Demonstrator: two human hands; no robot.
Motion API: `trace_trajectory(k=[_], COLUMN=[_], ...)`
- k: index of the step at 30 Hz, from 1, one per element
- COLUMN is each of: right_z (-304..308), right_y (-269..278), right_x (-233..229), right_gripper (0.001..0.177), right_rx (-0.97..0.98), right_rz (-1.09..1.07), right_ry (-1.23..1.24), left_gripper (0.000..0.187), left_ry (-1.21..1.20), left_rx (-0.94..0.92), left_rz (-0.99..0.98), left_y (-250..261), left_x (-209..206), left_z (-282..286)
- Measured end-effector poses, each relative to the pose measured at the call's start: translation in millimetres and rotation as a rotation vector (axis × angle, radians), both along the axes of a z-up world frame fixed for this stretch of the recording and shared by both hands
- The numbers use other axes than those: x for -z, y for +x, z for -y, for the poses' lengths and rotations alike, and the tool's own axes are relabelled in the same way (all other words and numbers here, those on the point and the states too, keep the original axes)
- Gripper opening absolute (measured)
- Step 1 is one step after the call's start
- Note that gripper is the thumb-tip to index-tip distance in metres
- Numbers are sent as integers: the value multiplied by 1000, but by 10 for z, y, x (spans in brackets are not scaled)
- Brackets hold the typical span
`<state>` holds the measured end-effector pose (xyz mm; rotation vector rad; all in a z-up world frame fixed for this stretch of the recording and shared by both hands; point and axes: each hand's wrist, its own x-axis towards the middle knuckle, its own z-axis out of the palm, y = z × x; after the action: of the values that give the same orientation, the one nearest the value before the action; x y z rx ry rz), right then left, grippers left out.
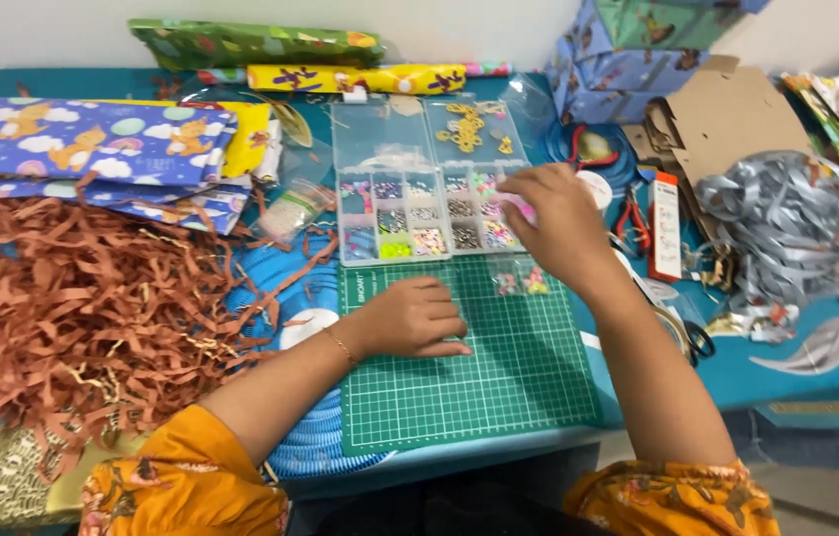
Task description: Sorting and selecting small beads and charms from a multi-compartment organizer box on a craft table.
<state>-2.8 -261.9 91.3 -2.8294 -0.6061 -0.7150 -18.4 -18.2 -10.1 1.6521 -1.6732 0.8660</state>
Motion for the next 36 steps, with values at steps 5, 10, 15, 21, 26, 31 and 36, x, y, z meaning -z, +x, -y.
trace_trajectory(k=[5,10,15,21,26,31,36], right_z=[-561,-763,-644,-598,-350,-514,-437], right_y=[993,2043,2507,1713,331,-361,-414], right_x=[191,690,1106,518,254,532,802], right_gripper=[20,29,24,17,8,10,16], right_rx=[-94,65,185,-58,-265,-208,-296], right_rz=[-306,-498,-572,-395,-497,-581,-888], right_ry=[16,-27,52,535,717,504,1229], left_gripper=[37,37,35,38,48,67,28], left_ry=[-23,-32,15,-42,-256,-153,-145], left_rx=[25,26,-2,-50,-274,-428,-418], left_rz=[-26,-55,-135,-204,-154,-174,-185], left_y=[-3,-16,-15,-17,75,85,96], left_x=[20,-55,-35,-83,59,-29,-46], left_z=[36,12,21,-17,-38,-82,-102])
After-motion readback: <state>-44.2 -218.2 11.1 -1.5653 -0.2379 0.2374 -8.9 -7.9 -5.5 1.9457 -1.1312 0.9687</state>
